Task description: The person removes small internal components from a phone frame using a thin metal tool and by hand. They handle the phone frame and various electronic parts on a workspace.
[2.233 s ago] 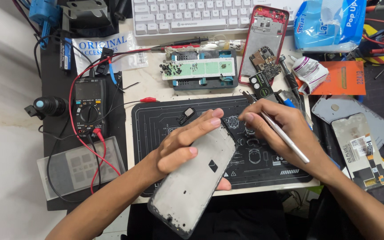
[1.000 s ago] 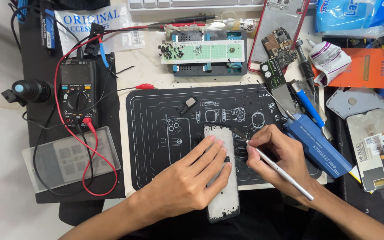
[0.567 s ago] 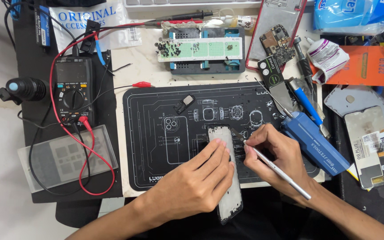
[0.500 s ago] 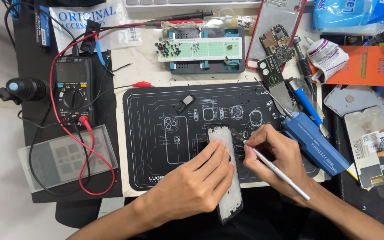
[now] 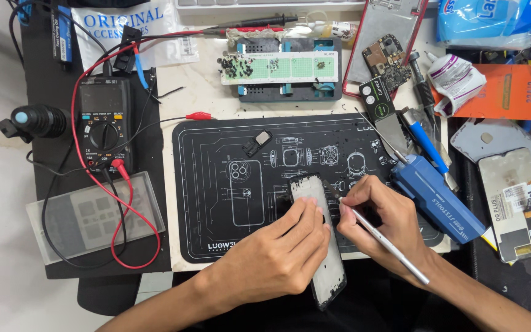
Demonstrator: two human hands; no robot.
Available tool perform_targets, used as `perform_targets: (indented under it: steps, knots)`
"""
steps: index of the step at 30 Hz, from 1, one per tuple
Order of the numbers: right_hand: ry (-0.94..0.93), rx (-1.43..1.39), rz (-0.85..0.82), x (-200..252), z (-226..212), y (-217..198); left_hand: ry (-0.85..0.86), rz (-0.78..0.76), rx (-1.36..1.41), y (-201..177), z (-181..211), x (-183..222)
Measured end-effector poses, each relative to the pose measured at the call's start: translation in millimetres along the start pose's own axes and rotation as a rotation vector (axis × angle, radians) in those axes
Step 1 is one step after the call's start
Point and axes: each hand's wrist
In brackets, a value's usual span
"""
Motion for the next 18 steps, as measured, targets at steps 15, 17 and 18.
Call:
perform_targets:
  steps: [15, 17, 18]
  knots:
    - [-0.198, 0.126, -0.013, -0.6, 0.5, 2.1, 0.011, 0.0, 0.003, 4.8, 3.0, 0.0]
    - [-0.137, 0.124, -0.027, -0.7, -0.1, 1.0, 0.012, 0.013, 0.018, 5.6, 2.2, -0.1]
    - [-0.109, 0.123, -0.035, -1.3, -0.8, 1.0, 0.011, 0.02, 0.025, 5.3, 1.6, 0.4]
Point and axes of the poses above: each hand's wrist, its own x-axis away from the middle knuckle, its own y-axis out of the palm, z = x × y, and after that the axes turned 3 degrees about y, right-handed
